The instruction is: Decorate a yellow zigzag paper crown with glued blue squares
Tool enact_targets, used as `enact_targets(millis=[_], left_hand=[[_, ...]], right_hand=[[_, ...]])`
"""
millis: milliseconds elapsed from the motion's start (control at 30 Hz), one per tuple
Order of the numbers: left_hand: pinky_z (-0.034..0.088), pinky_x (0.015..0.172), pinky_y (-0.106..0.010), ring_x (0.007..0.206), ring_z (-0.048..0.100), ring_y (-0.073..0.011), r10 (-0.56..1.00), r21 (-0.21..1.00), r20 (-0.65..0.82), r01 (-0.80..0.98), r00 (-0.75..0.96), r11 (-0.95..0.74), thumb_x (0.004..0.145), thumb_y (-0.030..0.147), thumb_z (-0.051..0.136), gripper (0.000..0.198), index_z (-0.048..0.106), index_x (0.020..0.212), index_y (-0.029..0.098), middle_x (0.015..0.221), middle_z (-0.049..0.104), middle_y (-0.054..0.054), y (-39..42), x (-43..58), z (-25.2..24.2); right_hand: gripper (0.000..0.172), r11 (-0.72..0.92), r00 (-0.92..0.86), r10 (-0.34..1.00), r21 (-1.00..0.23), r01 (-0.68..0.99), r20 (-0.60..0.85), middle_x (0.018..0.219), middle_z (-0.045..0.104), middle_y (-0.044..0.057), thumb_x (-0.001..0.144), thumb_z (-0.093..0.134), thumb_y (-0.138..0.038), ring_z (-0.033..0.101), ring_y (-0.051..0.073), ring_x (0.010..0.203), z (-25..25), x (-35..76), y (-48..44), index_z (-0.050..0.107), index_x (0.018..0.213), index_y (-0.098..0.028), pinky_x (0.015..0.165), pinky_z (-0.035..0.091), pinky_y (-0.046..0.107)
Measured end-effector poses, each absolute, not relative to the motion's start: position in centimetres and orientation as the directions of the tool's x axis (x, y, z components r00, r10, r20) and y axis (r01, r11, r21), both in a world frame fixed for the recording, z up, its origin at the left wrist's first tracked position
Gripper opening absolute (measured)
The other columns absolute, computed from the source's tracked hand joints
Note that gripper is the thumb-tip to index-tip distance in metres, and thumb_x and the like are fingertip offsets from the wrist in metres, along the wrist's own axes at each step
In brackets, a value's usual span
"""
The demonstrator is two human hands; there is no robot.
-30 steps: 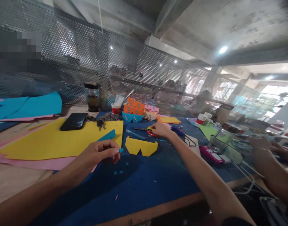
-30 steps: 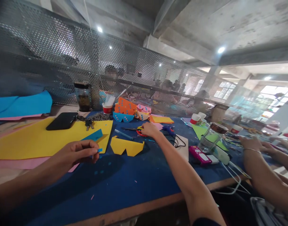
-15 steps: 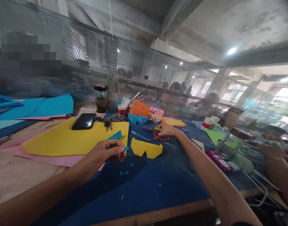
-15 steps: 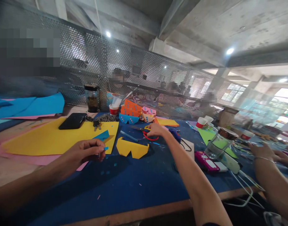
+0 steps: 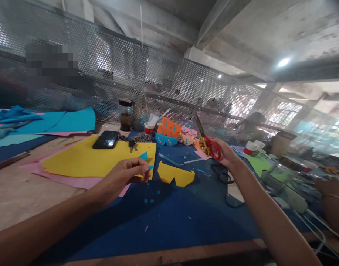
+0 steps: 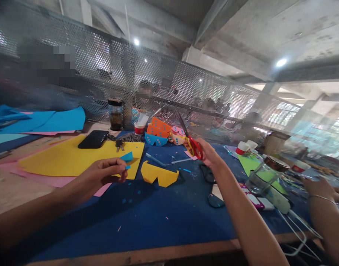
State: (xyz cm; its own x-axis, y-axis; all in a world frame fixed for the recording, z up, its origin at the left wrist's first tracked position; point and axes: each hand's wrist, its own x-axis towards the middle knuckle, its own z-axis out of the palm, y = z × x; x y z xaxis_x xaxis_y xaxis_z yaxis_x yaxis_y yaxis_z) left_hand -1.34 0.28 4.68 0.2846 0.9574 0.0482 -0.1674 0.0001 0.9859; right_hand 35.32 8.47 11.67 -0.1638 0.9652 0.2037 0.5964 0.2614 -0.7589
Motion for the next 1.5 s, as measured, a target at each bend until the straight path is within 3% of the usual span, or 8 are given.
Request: enact_targets(millis=[33,133,233,300,400,700,967,1500], left_hand=[[0.053,0.071,-0.028,0.069,0.063,-0.0167,0.959,0.984,0.05,-0.179,0.278,0.001,0.077,0.043,0.088,0.028,0.074,0.074,0.02,0.074,0.072,-0.003,0.3,-1.4,4.6],[0.053,0.071,-0.029,0.069,0.063,-0.0163,0.966,0.977,0.05,-0.211,0.253,0.005,0.078,0.041,0.088,0.026,0.074,0.075,0.02,0.074,0.072,-0.003,0.5,-1.6,4.4],[0.052,0.07,-0.028,0.067,0.062,-0.0157,0.969,0.973,0.066,-0.231,0.24,-0.01,0.078,0.04,0.089,0.025,0.074,0.074,0.019,0.073,0.072,-0.003,0.7,-1.7,4.4],[0.051,0.069,-0.027,0.066,0.062,-0.0151,0.968,0.97,0.084,-0.242,0.238,-0.025,0.078,0.039,0.089,0.025,0.074,0.075,0.019,0.072,0.072,-0.003,0.7,-1.7,4.5],[0.049,0.065,-0.026,0.065,0.061,-0.0148,0.97,0.965,0.103,-0.259,0.219,-0.044,0.077,0.039,0.09,0.026,0.074,0.074,0.018,0.071,0.071,-0.003,0.5,-1.6,4.8],[0.054,0.064,-0.025,0.069,0.066,-0.0153,0.989,0.915,0.112,-0.399,0.099,-0.063,0.064,0.033,0.097,0.029,0.073,0.069,0.016,0.072,0.068,-0.001,-0.5,-1.2,6.5],[0.058,0.065,-0.026,0.069,0.067,-0.0155,0.996,0.855,0.088,-0.514,0.023,-0.063,0.057,0.024,0.097,0.029,0.072,0.069,0.016,0.07,0.07,-0.001,-2.1,-0.6,7.8],[0.063,0.074,-0.028,0.074,0.073,-0.0192,0.997,0.92,0.066,-0.389,0.026,-0.051,0.06,0.043,0.102,0.034,0.083,0.071,0.018,0.075,0.079,-0.006,-3.1,-1.1,6.1]], right_hand=[[0.052,0.277,-0.188,0.96,-0.802,0.529,0.208,0.092,0.071,0.012,0.098,0.029,-0.048,0.068,0.021,0.087,11.9,34.8,7.6,0.07,0.1,-0.017,0.08,0.056,0.033],[0.034,0.259,-0.294,0.93,-0.961,0.095,0.222,0.091,0.066,0.006,0.086,0.066,-0.049,0.062,0.018,0.081,11.6,32.5,4.7,0.069,0.102,-0.02,0.077,0.054,0.031],[0.035,0.216,-0.336,0.917,-0.976,-0.042,0.217,0.074,0.052,-0.003,0.081,0.081,-0.049,0.046,0.012,0.061,10.3,29.3,1.6,0.064,0.096,-0.022,0.06,0.044,0.027],[0.044,0.15,-0.426,0.893,-0.988,-0.024,0.146,0.066,0.047,-0.005,0.086,0.077,-0.061,0.042,0.011,0.056,9.2,27.2,-0.2,0.057,0.084,-0.022,0.055,0.04,0.026],[0.059,0.119,-0.485,0.872,-0.989,0.092,0.06,0.075,0.056,-0.002,0.086,0.067,-0.079,0.05,0.011,0.059,7.8,25.1,-2.3,0.057,0.088,-0.021,0.056,0.043,0.026],[0.065,0.086,-0.533,0.831,-0.91,0.405,-0.159,0.064,0.055,-0.005,0.092,0.05,-0.087,0.054,0.01,0.055,6.9,22.8,-4.6,0.05,0.091,-0.022,0.053,0.043,0.021],[0.061,0.13,-0.557,0.819,-0.899,0.418,-0.141,0.064,0.054,-0.005,0.093,0.051,-0.084,0.052,0.011,0.054,6.1,21.8,-5.7,0.048,0.093,-0.024,0.051,0.042,0.022],[0.056,0.31,-0.494,0.869,-0.774,0.552,-0.005,0.085,0.057,0.0,0.095,0.058,-0.077,0.05,0.015,0.073,6.1,21.5,-5.9,0.052,0.091,-0.021,0.062,0.035,0.027]])
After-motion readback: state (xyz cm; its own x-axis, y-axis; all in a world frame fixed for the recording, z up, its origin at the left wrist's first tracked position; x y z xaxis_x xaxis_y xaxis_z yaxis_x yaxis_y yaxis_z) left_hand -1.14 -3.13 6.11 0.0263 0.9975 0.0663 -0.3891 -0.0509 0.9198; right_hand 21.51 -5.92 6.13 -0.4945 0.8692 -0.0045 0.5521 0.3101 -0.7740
